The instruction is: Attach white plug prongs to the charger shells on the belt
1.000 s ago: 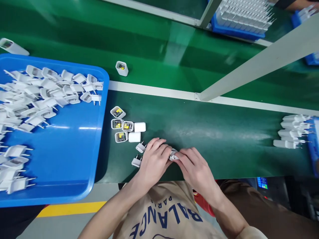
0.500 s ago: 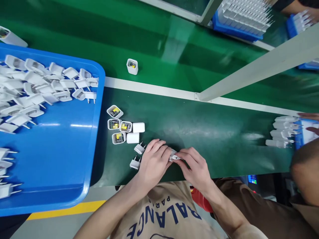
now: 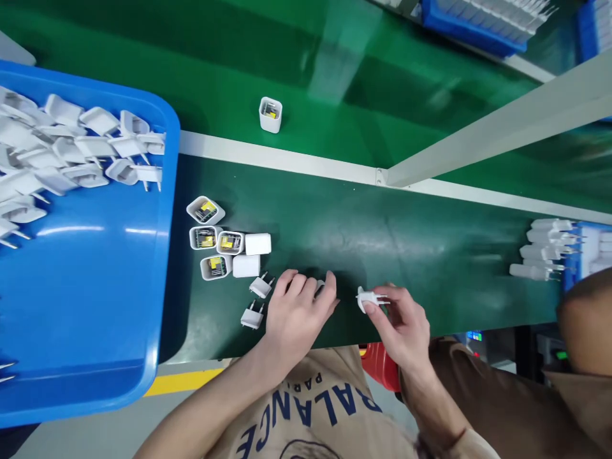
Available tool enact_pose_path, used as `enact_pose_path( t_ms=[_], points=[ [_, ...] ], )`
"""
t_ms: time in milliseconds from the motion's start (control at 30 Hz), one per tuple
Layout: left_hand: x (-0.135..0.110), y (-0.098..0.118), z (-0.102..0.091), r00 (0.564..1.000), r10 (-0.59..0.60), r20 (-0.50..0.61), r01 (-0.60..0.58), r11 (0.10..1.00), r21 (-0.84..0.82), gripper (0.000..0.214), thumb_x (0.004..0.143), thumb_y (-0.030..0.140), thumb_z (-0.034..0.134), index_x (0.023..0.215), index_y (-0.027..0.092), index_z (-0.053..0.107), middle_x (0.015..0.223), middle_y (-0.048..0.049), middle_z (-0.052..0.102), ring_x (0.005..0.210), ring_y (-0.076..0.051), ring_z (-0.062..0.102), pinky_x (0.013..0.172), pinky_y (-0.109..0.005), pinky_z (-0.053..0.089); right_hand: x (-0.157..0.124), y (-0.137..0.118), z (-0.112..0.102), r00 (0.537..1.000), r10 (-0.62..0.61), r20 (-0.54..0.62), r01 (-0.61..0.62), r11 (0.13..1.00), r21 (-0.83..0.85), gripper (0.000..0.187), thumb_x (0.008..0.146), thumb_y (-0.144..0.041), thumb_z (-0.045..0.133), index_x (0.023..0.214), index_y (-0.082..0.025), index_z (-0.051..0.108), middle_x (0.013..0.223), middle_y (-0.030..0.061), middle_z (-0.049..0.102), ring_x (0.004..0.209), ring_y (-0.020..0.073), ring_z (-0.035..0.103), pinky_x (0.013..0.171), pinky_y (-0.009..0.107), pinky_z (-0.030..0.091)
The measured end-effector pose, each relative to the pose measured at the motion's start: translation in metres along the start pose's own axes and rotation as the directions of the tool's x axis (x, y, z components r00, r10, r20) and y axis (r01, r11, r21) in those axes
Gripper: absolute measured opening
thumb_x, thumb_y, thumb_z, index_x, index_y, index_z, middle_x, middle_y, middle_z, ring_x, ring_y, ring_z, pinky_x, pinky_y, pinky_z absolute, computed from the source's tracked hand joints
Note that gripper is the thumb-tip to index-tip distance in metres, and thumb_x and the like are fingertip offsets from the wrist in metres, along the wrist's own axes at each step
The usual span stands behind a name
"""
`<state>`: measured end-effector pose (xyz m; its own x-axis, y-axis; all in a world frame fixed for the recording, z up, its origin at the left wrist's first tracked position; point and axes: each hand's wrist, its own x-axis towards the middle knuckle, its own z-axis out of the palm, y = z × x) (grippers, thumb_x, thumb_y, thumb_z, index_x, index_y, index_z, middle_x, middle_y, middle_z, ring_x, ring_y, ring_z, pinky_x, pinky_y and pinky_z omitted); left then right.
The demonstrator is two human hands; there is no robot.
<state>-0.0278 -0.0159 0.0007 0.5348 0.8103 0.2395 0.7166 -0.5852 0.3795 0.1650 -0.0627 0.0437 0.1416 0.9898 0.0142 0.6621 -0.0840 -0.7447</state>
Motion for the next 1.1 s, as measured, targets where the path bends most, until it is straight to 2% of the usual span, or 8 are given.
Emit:
enact_pose_path(
  t_ms=[133,300,433,567,667,800,933,1100],
  points=[
    [0.001,0.002,-0.01,0.992,0.039,0.123,-0.043,0.999,0.033,0.055,0.095,0.048,0.068,0.134,0.009,0.061,0.072,-0.0055,0.068,0.074,-0.026,0.063,0.086,-0.046,0.049,-0.017,0.012,0.007,0.983,0.183,-0.009,-0.179,0.967,0.181,0.014,0.096,-0.038,0.069,0.098,-0.025,0.065,0.083,0.0,0.073,0.065,0.015,0.067,0.056,0.025,0.055],
    [0.009,-0.002,-0.027,0.956,0.074,0.284,-0.069,0.997,-0.027,0.021,0.093,0.027,0.071,0.112,0.017,0.067,0.076,-0.0022,0.069,0.073,-0.023,0.062,0.082,-0.04,0.045,-0.026,0.014,0.011,0.947,0.316,0.061,-0.318,0.883,0.345,0.022,0.093,-0.046,0.071,0.095,-0.024,0.066,0.08,-0.0004,0.07,0.062,0.013,0.063,0.055,0.023,0.053],
    [0.012,0.0,-0.021,0.959,0.066,0.275,-0.059,0.998,-0.034,0.029,0.089,0.044,0.076,0.086,0.019,0.063,0.071,-0.0017,0.065,0.071,-0.024,0.061,0.075,-0.04,0.042,-0.027,0.013,0.014,0.911,0.388,0.138,-0.404,0.777,0.483,0.035,0.089,-0.057,0.073,0.092,-0.023,0.065,0.078,-0.0008,0.065,0.057,0.0109,0.056,0.05,0.023,0.049],
    [0.009,-0.003,-0.016,0.964,0.102,0.246,-0.09,0.994,-0.06,0.045,0.086,0.05,0.078,0.108,0.014,0.065,0.084,-0.0052,0.071,0.078,-0.025,0.065,0.083,-0.042,0.043,-0.026,0.013,0.018,0.912,0.374,0.166,-0.401,0.74,0.54,0.034,0.089,-0.055,0.074,0.092,-0.023,0.065,0.076,-0.0021,0.063,0.054,0.0097,0.054,0.049,0.023,0.048],
    [0.007,-0.008,-0.018,0.952,0.128,0.277,-0.107,0.99,-0.089,0.031,0.09,0.034,0.078,0.11,0.015,0.065,0.09,-0.005,0.073,0.082,-0.024,0.066,0.086,-0.042,0.042,-0.024,0.011,0.02,0.954,0.277,0.119,-0.299,0.829,0.473,0.023,0.093,-0.046,0.072,0.097,-0.024,0.067,0.081,-0.0012,0.067,0.061,0.0114,0.059,0.053,0.024,0.05],
    [0.007,-0.012,-0.019,0.952,0.129,0.276,-0.09,0.985,-0.15,0.02,0.09,0.024,0.076,0.105,0.016,0.065,0.09,-0.0023,0.073,0.082,-0.023,0.066,0.086,-0.041,0.041,-0.018,0.004,0.021,0.997,-0.001,0.077,-0.012,0.987,0.163,0.004,0.097,-0.026,0.07,0.101,-0.025,0.069,0.088,0.0,0.071,0.072,0.0132,0.064,0.067,0.026,0.054],
    [0.006,-0.014,-0.015,0.964,0.11,0.24,-0.069,0.983,-0.173,0.015,0.089,0.021,0.076,0.099,0.017,0.065,0.085,-0.0006,0.072,0.079,-0.022,0.066,0.085,-0.041,0.04,-0.013,0.0,0.026,0.961,-0.24,0.138,0.255,0.962,-0.099,0.011,0.101,-0.019,0.063,0.109,-0.023,0.07,0.095,0.0034,0.072,0.082,0.0159,0.067,0.076,0.028,0.056],
    [0.003,-0.014,-0.013,0.971,0.112,0.211,-0.076,0.982,-0.171,0.016,0.089,0.025,0.077,0.097,0.017,0.065,0.085,-0.0007,0.071,0.078,-0.022,0.065,0.085,-0.041,0.041,-0.011,-0.001,0.03,0.926,-0.329,0.184,0.366,0.902,-0.228,0.015,0.102,-0.017,0.06,0.114,-0.021,0.068,0.096,0.004,0.073,0.08,0.0161,0.066,0.076,0.029,0.056]
  ],
)
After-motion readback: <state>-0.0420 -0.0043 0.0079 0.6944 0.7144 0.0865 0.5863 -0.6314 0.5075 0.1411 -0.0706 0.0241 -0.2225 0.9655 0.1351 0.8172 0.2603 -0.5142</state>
